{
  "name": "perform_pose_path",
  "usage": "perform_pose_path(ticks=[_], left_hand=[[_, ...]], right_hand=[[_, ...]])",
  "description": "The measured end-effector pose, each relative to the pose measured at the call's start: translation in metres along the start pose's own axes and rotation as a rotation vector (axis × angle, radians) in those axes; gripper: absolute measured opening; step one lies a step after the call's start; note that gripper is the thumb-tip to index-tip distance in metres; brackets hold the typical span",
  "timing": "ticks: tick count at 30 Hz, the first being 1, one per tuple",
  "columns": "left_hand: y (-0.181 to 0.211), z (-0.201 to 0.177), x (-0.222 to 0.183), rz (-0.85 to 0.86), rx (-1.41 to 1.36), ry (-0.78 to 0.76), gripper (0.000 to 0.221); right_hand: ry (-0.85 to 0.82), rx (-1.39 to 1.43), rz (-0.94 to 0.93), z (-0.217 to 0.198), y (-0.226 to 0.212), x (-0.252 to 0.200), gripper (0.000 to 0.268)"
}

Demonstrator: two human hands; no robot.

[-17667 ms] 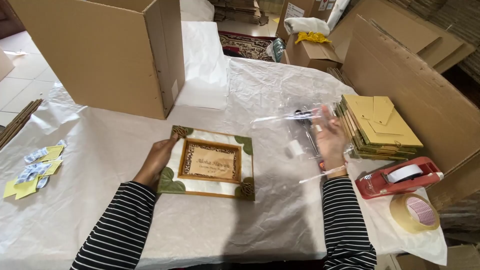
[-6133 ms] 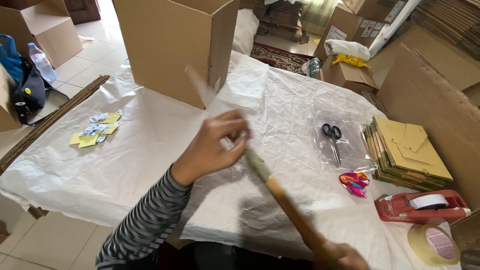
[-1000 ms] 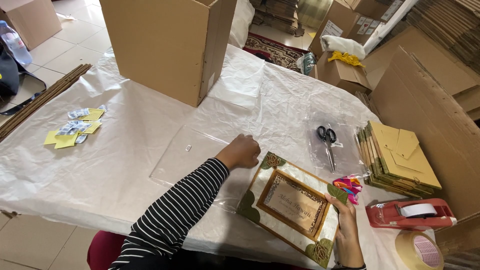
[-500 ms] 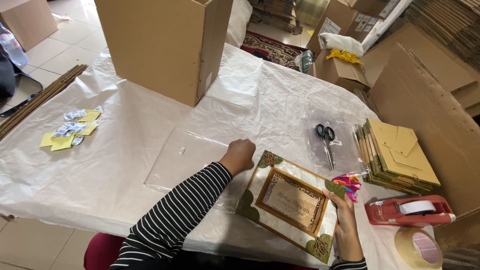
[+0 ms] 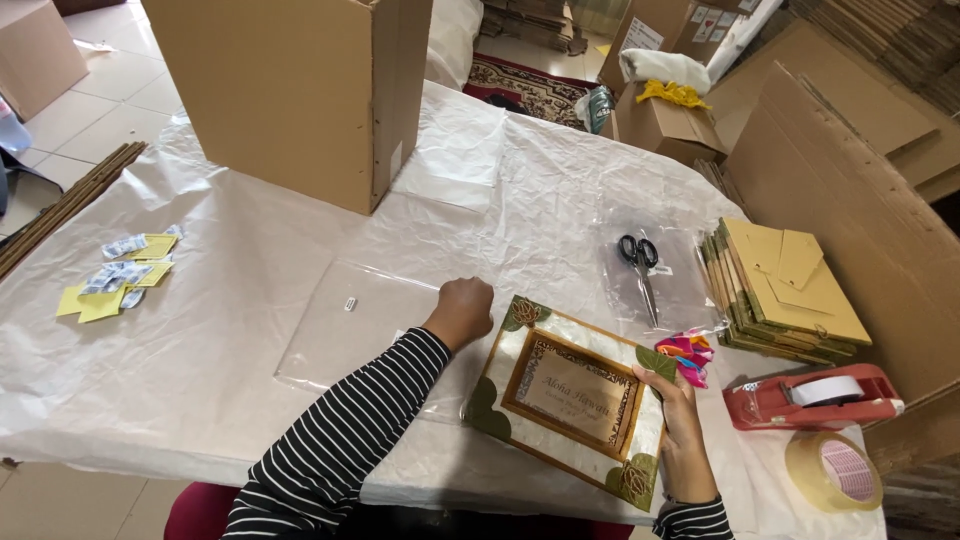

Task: Cleaning a picture frame and carefully inserting it into a protective plastic sleeve for packaging.

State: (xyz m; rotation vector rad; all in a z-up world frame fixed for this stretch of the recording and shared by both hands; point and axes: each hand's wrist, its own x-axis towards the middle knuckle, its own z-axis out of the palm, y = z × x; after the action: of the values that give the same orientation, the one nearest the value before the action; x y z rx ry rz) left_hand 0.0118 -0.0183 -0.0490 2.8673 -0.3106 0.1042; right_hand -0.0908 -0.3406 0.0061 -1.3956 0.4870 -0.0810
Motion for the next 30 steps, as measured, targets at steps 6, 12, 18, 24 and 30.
perform_pose_path(ticks=[6,12,18,24,30], left_hand=[[0.005,-0.036,-0.009,0.013,-0.098,-0.080,0.018],[0.003,-0.038,-0.010,0.119,-0.205,0.003,0.025],[0.004,-0.036,-0.013,0.145,-0.175,-0.020,0.022],[0.005,-0.037,-0.015,0.094,-0.263,-0.049,0.022],[0.012,-0.042,-0.019,0.099,-0.207,-0.034,0.047]], right_hand=[[-0.018,-0.020,-0.013,-0.001,0.003,0.002,0.045],[0.053,-0.091,0.006,0.009,-0.011,-0.015,0.056],[-0.024,-0.033,-0.058,-0.005,0.007,0.005,0.045],[-0.019,-0.021,-0.037,-0.003,0.004,-0.001,0.045],[-0.003,-0.008,-0.014,0.003,-0.003,-0.011,0.046]])
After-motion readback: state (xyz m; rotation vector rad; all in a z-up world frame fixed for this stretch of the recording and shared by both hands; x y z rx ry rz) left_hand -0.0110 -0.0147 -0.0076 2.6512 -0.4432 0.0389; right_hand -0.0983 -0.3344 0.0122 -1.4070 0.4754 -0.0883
